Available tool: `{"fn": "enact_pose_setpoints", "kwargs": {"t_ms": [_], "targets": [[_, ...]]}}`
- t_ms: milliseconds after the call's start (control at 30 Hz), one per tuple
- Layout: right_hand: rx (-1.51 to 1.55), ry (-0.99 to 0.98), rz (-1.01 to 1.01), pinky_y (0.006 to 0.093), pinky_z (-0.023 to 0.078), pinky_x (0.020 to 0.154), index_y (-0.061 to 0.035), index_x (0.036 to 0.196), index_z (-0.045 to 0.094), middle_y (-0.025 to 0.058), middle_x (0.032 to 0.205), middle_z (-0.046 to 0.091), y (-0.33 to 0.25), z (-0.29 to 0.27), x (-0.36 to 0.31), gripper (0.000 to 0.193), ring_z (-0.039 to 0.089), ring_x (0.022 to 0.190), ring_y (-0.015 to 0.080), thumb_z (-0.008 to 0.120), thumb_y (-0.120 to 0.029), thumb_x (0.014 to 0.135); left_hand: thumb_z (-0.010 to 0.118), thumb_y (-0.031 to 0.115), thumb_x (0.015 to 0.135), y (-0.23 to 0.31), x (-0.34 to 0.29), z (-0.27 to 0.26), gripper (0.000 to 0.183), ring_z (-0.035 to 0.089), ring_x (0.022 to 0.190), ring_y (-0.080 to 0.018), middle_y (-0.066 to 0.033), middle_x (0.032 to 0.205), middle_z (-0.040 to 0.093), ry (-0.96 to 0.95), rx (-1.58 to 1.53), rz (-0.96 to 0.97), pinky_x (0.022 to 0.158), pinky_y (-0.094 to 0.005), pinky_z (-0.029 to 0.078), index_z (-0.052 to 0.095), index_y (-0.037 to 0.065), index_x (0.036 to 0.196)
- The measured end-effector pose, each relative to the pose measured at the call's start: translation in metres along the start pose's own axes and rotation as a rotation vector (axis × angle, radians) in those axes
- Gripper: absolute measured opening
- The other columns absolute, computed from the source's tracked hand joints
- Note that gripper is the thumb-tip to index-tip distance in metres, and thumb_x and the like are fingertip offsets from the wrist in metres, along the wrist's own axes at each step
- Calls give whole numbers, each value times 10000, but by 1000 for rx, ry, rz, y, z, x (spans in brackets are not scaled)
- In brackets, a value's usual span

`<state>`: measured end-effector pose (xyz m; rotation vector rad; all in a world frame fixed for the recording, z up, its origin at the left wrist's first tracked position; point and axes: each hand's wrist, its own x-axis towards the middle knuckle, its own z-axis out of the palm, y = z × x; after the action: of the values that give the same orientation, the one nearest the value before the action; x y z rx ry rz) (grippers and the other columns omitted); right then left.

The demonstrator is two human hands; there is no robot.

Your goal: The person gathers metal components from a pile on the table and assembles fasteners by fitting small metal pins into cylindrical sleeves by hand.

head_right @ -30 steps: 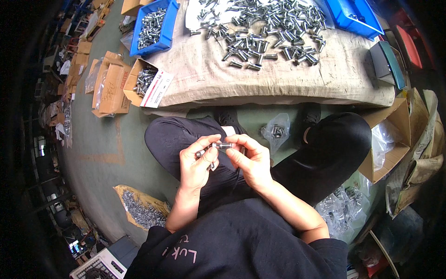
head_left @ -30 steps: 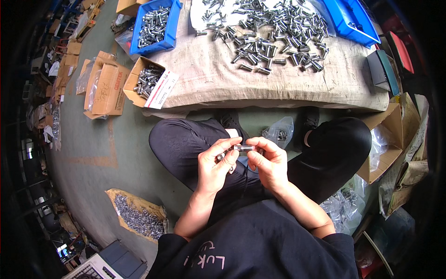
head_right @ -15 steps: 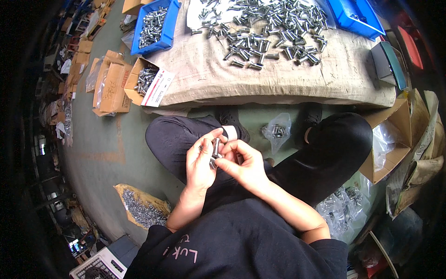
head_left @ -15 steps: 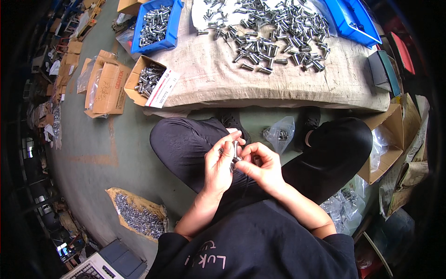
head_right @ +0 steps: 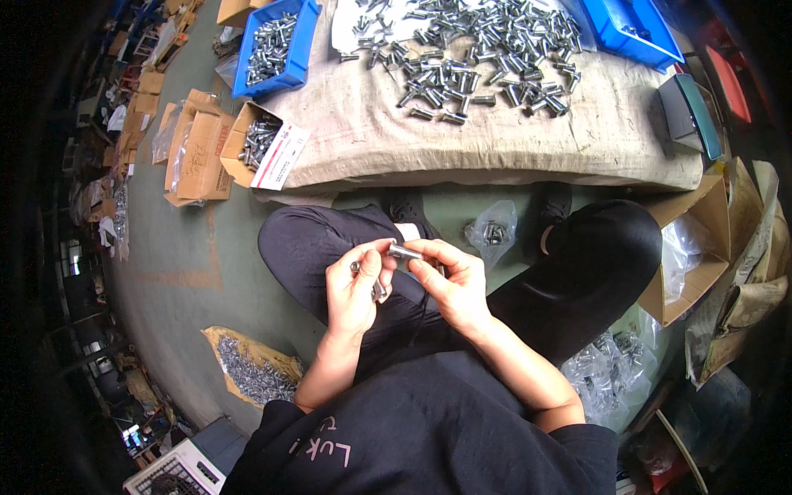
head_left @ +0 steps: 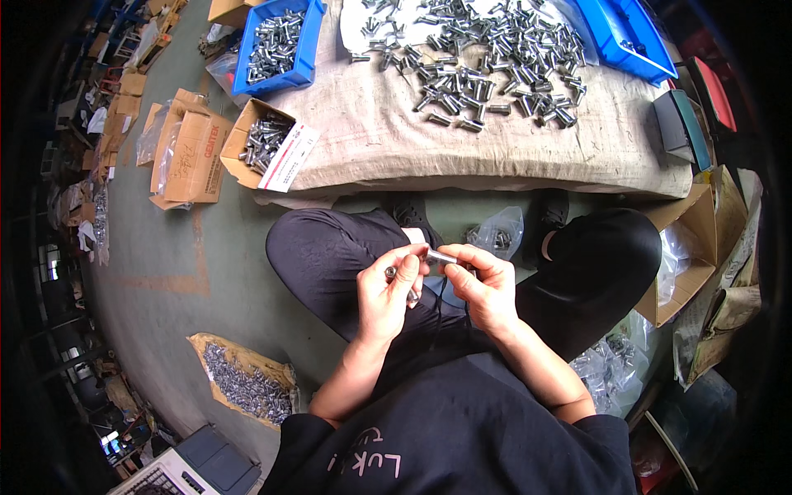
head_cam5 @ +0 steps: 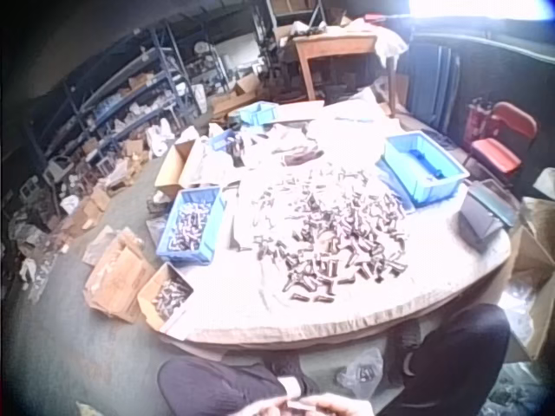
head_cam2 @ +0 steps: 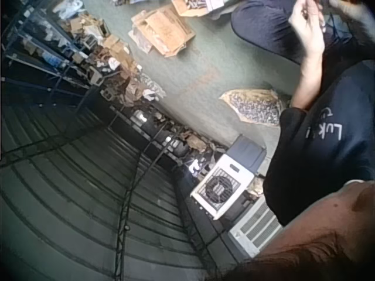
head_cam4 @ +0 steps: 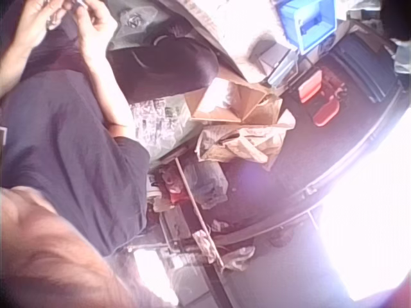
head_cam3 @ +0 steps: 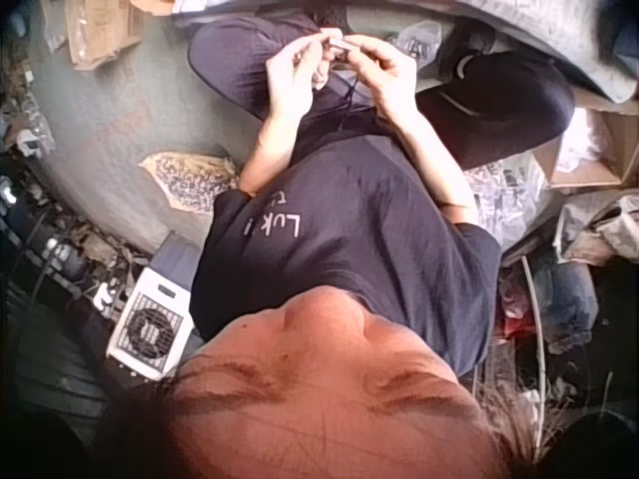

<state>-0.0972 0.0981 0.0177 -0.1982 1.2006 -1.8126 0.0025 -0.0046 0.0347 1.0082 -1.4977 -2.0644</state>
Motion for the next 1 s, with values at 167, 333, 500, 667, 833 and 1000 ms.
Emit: {"fn": "enact_pose_setpoints", "kwargs": {"t_ms": [167,333,500,667,833,1000], "targets": [[-183,-59,-163,182,316,558,-7,1000,622,-35,738,495,0,0,0,220,401,641,42,611,-6,780,584,164,847,0,0,-2,269,447,511,-19,-17,688,563,-20,-24,-20,424,-156,361,583,-37,1026],[22,-40,-47,174,325,506,13,1014,610,-8,763,519,3,-3,-1,242,414,597,45,627,-13,773,590,97,837,4,-1,-3,259,443,506,-17,-18,699,569,-44,-67,-70,422,-152,356,572,-34,1060],[130,-14,43,178,324,496,12,1006,612,0,794,523,6,-4,0,240,409,592,49,630,2,767,584,65,833,6,-1,0,264,444,507,-17,-9,709,572,-54,-44,-36,422,-153,351,564,-26,1080],[-82,-41,-172,171,323,555,-14,999,625,-13,813,535,4,1,0,227,432,657,42,627,-6,773,578,33,825,1,-1,-5,269,449,531,-23,-20,730,565,-75,-79,-84,429,-155,356,556,-30,1086],[177,-38,12,183,325,514,-11,998,622,-11,791,528,7,-4,-2,223,415,596,47,624,-6,775,584,9,810,2,-2,-6,272,440,532,-14,-3,757,561,-150,-90,-56,440,-151,361,570,-9,1080],[385,-41,101,203,326,459,-2,948,590,18,743,520,8,-8,1,165,408,529,65,589,-82,803,548,-60,789,5,-2,1,296,440,560,-12,-10,856,578,-97,-9,-32,465,-151,371,574,-11,1080]]}}
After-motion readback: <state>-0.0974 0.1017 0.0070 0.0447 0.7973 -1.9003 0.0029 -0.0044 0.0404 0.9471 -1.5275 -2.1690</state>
